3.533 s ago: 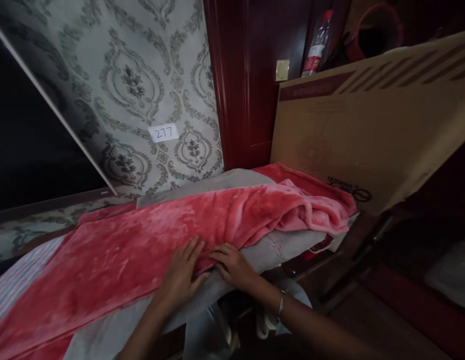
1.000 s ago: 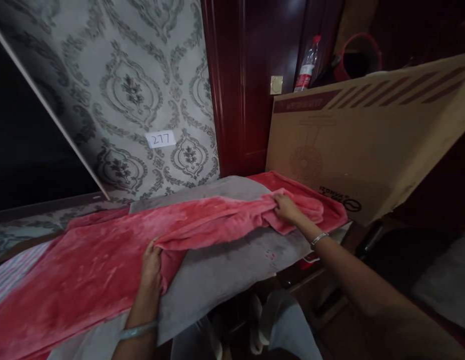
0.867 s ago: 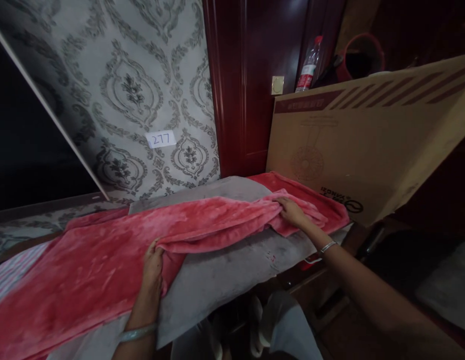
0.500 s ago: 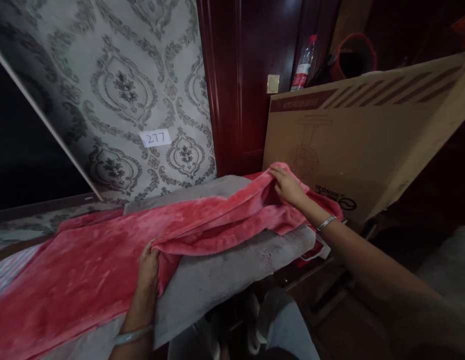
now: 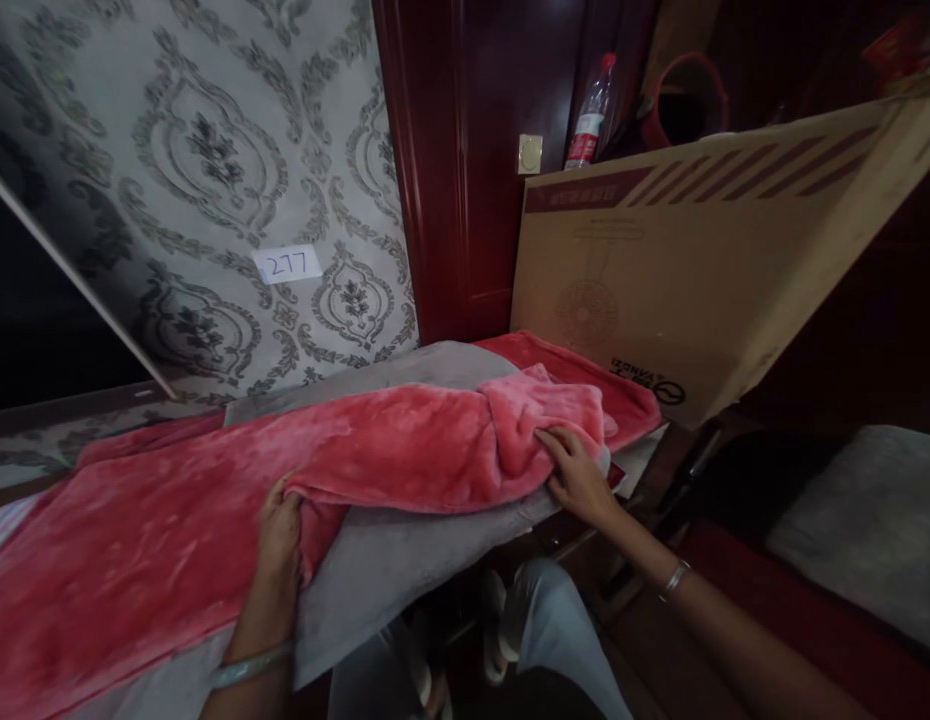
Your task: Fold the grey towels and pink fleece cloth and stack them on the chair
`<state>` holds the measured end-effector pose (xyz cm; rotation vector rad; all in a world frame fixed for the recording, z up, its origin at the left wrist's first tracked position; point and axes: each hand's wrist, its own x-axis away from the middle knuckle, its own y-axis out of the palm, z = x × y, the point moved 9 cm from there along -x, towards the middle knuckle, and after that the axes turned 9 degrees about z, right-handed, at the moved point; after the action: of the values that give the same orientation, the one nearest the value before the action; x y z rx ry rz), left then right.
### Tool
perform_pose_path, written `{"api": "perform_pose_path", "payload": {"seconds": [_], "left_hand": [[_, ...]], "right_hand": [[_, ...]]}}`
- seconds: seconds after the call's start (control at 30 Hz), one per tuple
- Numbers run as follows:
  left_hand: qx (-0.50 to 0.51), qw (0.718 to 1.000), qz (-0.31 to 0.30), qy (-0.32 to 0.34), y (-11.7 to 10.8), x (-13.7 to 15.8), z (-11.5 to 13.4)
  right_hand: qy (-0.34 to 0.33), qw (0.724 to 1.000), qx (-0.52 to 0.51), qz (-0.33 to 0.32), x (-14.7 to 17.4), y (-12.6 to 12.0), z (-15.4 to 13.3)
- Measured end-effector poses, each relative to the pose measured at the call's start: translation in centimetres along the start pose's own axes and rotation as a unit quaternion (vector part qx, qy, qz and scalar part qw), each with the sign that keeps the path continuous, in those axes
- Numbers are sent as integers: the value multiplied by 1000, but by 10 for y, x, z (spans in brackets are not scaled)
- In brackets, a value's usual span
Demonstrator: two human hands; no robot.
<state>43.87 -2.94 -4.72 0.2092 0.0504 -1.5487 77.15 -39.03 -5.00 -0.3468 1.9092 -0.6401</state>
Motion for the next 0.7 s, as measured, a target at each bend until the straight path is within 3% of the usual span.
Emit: {"api": "perform_pose_path", "payload": {"seconds": [0.2,0.4,0.5,0.6,0.7], "left_hand": [[26,999,-17,15,0,4,3],[6,999,-34,18,3,3,3],[-11,997,-59,45,7,12,18],[-16,991,-123,49,8,25,40],[-34,984,-174,30,-6,21,65]], "right_hand": [[74,987,136,-46,-21,12,15],[105,989,99,-14,-64,0,25],[74,993,69,52,-106,-29,14],[34,989,49,133,-150,-73,-4],[-11,975,57,213,-187,-118,-25]]}}
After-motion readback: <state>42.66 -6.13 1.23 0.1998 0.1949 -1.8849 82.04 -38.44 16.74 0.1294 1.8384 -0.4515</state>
